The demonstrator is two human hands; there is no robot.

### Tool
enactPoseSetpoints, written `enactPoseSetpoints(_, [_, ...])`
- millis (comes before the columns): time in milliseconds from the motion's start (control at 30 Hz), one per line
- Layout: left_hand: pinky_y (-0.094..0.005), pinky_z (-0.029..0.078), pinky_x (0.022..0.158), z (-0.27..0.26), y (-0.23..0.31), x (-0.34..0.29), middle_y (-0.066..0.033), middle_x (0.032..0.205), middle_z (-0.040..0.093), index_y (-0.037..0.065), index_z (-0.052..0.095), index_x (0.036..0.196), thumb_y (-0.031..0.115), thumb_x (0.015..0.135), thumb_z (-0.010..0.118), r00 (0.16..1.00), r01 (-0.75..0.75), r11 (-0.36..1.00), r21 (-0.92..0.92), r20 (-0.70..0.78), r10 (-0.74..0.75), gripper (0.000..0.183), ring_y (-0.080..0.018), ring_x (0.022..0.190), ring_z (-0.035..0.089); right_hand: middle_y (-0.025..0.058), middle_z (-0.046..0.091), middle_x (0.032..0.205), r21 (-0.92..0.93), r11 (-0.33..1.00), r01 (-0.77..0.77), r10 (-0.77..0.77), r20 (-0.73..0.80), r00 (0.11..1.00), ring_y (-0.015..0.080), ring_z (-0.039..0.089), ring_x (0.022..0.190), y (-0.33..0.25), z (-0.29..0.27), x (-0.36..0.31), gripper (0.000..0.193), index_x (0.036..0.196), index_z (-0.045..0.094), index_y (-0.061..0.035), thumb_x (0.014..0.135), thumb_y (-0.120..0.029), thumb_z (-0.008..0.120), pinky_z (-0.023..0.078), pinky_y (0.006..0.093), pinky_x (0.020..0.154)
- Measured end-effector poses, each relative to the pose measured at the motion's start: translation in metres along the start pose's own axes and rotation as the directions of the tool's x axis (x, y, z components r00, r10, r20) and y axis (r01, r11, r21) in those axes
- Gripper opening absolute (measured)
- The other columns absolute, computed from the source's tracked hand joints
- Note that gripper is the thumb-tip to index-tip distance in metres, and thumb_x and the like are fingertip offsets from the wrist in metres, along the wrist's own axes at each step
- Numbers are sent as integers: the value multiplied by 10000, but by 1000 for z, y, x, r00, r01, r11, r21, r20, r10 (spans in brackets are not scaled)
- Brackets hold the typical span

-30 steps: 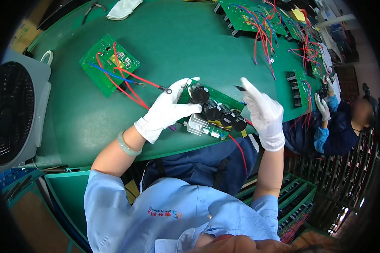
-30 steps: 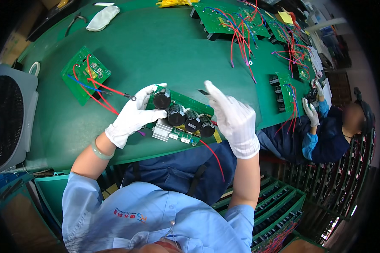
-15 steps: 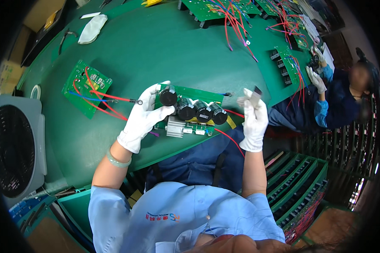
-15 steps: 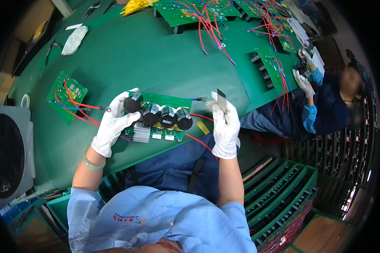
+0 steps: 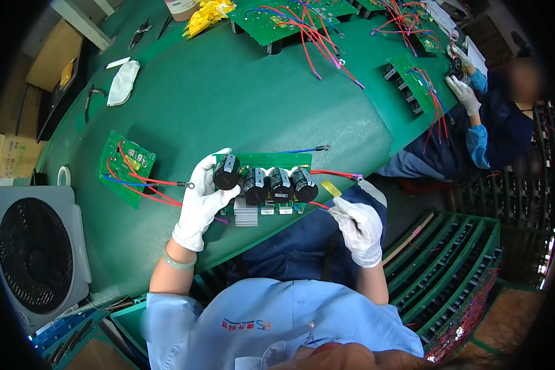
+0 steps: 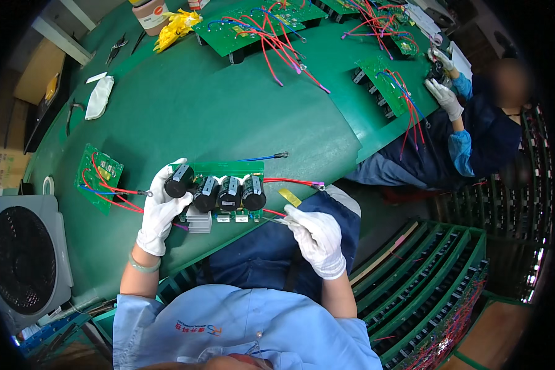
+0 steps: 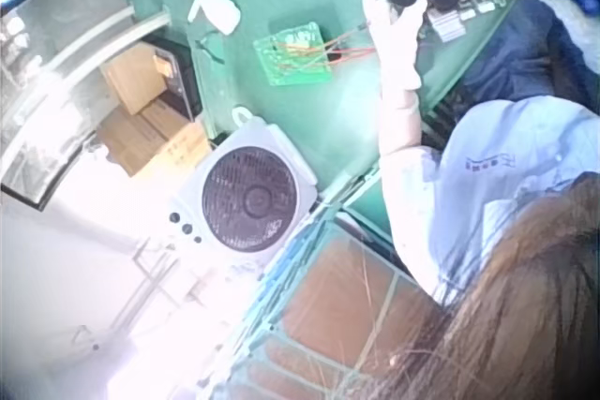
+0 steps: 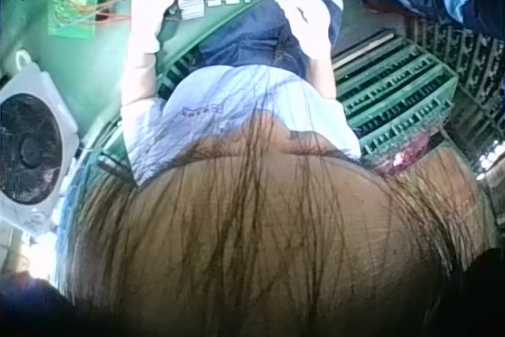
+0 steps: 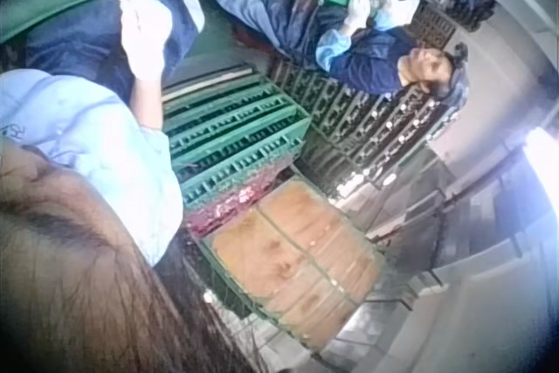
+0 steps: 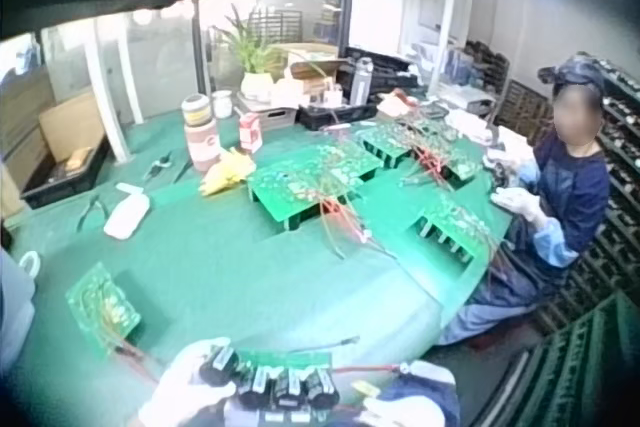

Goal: The person handles a green circuit board, organizing red and blue wires and applying yellow tape to secure them. They flip the board to inspect the components, including capacitors and a heatsink, while another worker performs similar tasks in the background.

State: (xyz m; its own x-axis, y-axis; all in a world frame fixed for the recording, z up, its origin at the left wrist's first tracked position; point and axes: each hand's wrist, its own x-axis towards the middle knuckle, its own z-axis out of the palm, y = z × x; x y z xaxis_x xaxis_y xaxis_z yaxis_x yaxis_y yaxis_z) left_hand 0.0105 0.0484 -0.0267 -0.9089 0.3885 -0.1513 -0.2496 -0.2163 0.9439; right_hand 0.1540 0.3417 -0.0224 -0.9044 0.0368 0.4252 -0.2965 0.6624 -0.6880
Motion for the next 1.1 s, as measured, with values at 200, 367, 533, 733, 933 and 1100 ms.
enactPoseSetpoints(200, [-362,439,1051,-2,-2,2,-102,1431,454,21,429,1361,-35,796,757,996,82,996,20,-37,-81,656,-199,1271,485,97,731,892,138,986,98,-113,107,988,242,681,688,-15,13,4,229,1018,684,-1,790,-10,687,515,331,611])
enactPoseSetpoints(367, [-382,430,1069,-2,-3,5,-104,1428,455,7,425,1373,-15,819,746,998,57,998,17,-21,-56,641,-207,1278,481,101,725,856,224,971,88,-146,257,955,245,673,624,-33,34,13,199,1002,678,-14,805,-38,689,525,325,566])
enactPoseSetpoints(533, [-364,435,1056,-4,-4,6,-117,1385,479,-8,422,1386,38,839,738,999,41,999,23,2,-41,634,-203,1255,496,72,685,738,132,986,105,-146,352,925,216,627,534,-35,46,4,317,1138,678,-34,828,-97,697,472,326,481])
enactPoseSetpoints(733, [-367,407,1084,-3,-2,4,-128,1425,457,-16,412,1394,42,869,704,1000,24,998,50,-8,-24,604,-216,1291,475,77,675,679,101,995,-21,-14,331,943,198,625,519,-36,34,-5,351,1156,685,4,830,-119,725,456,295,486])
enactPoseSetpoints(933, [-393,348,1135,-4,-2,3,-136,1479,415,3,409,1393,37,890,678,1000,2,999,35,10,-2,571,-241,1353,427,166,716,1004,148,986,-74,61,91,994,274,696,721,-31,26,2,320,1092,670,32,774,17,702,554,343,623])
enactPoseSetpoints(1100, [-406,344,1135,-7,-4,3,-136,1484,409,19,423,1384,34,882,685,1000,-6,999,49,18,6,567,-242,1358,420,147,692,967,-62,987,147,-142,90,986,278,674,806,-31,23,30,456,1162,679,-8,711,50,691,546,346,658])
